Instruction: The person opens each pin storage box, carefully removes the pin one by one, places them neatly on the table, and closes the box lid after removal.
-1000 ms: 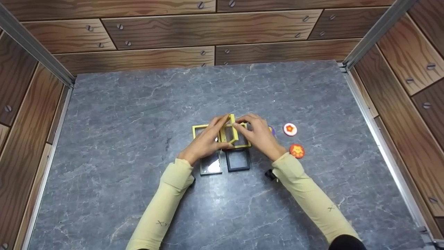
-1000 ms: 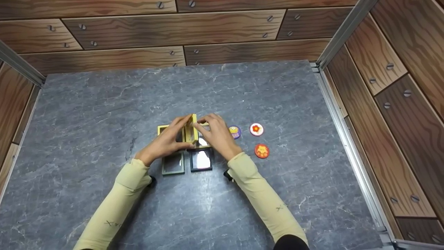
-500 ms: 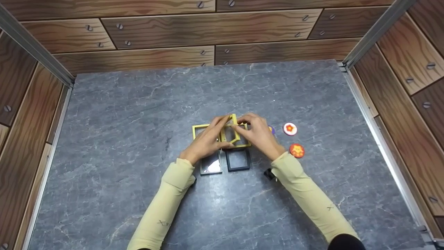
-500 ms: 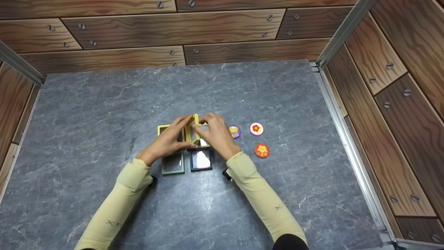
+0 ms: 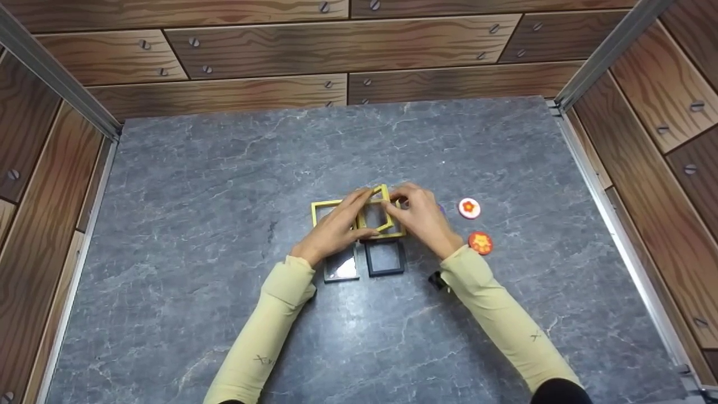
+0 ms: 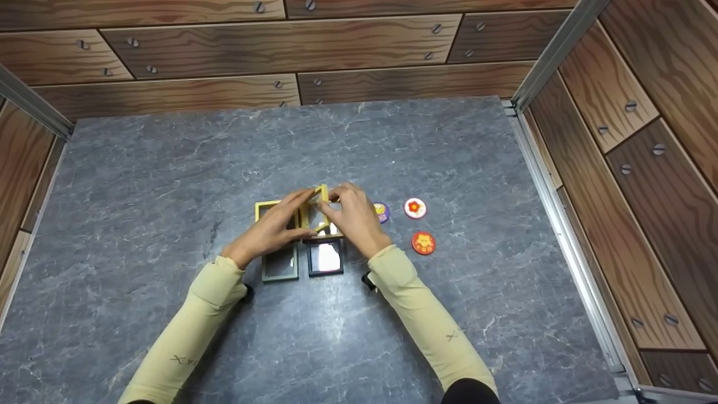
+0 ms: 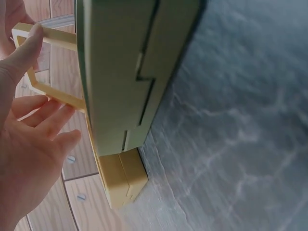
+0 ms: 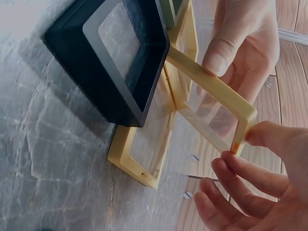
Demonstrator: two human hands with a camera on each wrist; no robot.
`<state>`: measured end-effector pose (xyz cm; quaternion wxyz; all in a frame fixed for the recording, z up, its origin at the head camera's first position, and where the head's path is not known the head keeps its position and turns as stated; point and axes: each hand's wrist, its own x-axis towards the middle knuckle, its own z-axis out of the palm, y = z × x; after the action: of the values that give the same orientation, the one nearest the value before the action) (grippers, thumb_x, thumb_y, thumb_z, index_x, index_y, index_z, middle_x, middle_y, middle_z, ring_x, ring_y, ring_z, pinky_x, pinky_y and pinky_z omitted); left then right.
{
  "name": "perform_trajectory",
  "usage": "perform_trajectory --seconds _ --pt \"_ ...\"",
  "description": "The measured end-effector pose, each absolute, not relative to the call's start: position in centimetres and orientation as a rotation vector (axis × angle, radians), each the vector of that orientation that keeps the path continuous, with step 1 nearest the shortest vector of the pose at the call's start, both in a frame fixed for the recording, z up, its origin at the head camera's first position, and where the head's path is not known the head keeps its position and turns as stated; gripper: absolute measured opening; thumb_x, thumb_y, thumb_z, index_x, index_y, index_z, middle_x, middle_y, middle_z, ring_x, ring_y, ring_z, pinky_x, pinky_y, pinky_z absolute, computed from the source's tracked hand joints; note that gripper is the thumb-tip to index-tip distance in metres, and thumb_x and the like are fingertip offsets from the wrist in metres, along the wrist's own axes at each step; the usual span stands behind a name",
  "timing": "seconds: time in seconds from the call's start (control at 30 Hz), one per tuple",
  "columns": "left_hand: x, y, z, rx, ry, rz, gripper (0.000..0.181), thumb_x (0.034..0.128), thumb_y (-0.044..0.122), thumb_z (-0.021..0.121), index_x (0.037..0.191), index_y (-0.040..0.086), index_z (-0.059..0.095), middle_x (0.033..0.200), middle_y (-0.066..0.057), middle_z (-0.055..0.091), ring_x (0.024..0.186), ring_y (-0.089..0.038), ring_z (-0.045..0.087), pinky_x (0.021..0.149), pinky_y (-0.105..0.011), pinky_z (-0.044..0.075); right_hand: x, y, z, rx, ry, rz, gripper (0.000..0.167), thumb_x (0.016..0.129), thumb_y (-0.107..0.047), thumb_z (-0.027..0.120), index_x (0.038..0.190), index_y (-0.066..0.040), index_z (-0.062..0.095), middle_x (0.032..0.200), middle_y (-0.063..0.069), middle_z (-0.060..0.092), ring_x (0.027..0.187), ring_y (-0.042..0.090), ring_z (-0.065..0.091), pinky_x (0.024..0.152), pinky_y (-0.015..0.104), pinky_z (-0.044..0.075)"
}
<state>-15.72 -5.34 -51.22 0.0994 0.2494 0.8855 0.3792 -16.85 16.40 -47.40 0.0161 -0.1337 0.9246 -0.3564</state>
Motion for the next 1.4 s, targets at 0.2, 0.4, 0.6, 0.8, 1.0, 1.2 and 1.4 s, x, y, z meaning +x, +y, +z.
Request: perform_trajectory --seconds 0.2,0.4,0.6,0.8,1.0,1.2,1.4 --pt "-15.7 -5.3 -51.3 0.761 2.62 1.105 0.085 0.1006 0.04 0.07 0.168 0.011 0.027 0.174 -0.012 0.032 0.16 -0.03 0.035 0.133 -0.048 0.032 -16.9 16.8 -47.5 -0.42 2.898 -1.038 0.025 0.095 -0.016 0.073 0.109 0.005 0.078 0.114 0.023 0.076 0.104 0.038 0.073 0.093 0.049 0.063" --pt "-15.7 -4.8 -51.4 0.777 2.636 1.078 0.083 0.1011 0.036 0.071 0.167 0.009 0.029 0.172 -0.012 0.035 0.159 -0.03 0.036 0.133 -0.045 0.032 -16.9 17.1 -47.9 -0.409 2.936 -0.941 0.024 0.094 -0.017 0.071 0.103 0.003 0.08 0.102 0.019 0.078 0.094 0.034 0.073 0.085 0.047 0.062" --pt "-15.6 -4.4 -51.5 0.779 2.624 1.073 0.082 0.1003 0.032 0.072 0.167 0.009 0.03 0.173 -0.016 0.033 0.16 -0.031 0.034 0.134 -0.045 0.029 -16.9 17.2 -48.3 -0.362 2.938 -0.919 0.014 0.089 -0.013 0.067 0.078 -0.007 0.075 0.068 0.0 0.065 0.063 0.014 0.053 0.057 0.026 0.042" --pt "-15.6 -4.1 -51.7 0.795 2.631 1.072 0.08 0.1007 0.031 0.072 0.166 0.008 0.032 0.172 -0.017 0.035 0.16 -0.031 0.034 0.135 -0.044 0.027 -16.9 17.3 -48.6 -0.349 2.941 -0.91 0.017 0.088 -0.01 0.067 0.072 -0.009 0.07 0.063 -0.004 0.058 0.06 0.011 0.047 0.054 0.022 0.035" --pt "-15.7 -3.9 -51.8 0.82 2.634 1.084 0.079 0.1006 0.029 0.072 0.165 0.005 0.033 0.17 -0.019 0.036 0.16 -0.033 0.034 0.136 -0.044 0.026 -17.1 17.4 -48.7 -0.336 2.935 -0.894 0.015 0.089 -0.01 0.067 0.076 -0.006 0.073 0.063 -0.002 0.06 0.061 0.014 0.049 0.055 0.024 0.037" --pt "-15.7 -3.7 -51.7 0.815 2.643 1.063 0.078 0.1014 0.031 0.071 0.165 0.005 0.033 0.171 -0.019 0.035 0.161 -0.033 0.033 0.136 -0.045 0.026 -17.2 17.5 -48.9 -0.339 2.932 -0.893 0.014 0.089 -0.009 0.066 0.078 -0.004 0.074 0.063 -0.002 0.059 0.06 0.013 0.048 0.055 0.023 0.036" --pt "-15.7 -3.4 -51.7 0.805 2.652 1.052 0.079 0.1011 0.031 0.071 0.165 0.004 0.033 0.17 -0.019 0.036 0.16 -0.033 0.035 0.136 -0.044 0.026 -17.2 17.7 -49.3 -0.349 2.921 -0.891 0.015 0.089 -0.009 0.065 0.076 -0.005 0.073 0.063 -0.003 0.059 0.061 0.012 0.048 0.054 0.022 0.035"
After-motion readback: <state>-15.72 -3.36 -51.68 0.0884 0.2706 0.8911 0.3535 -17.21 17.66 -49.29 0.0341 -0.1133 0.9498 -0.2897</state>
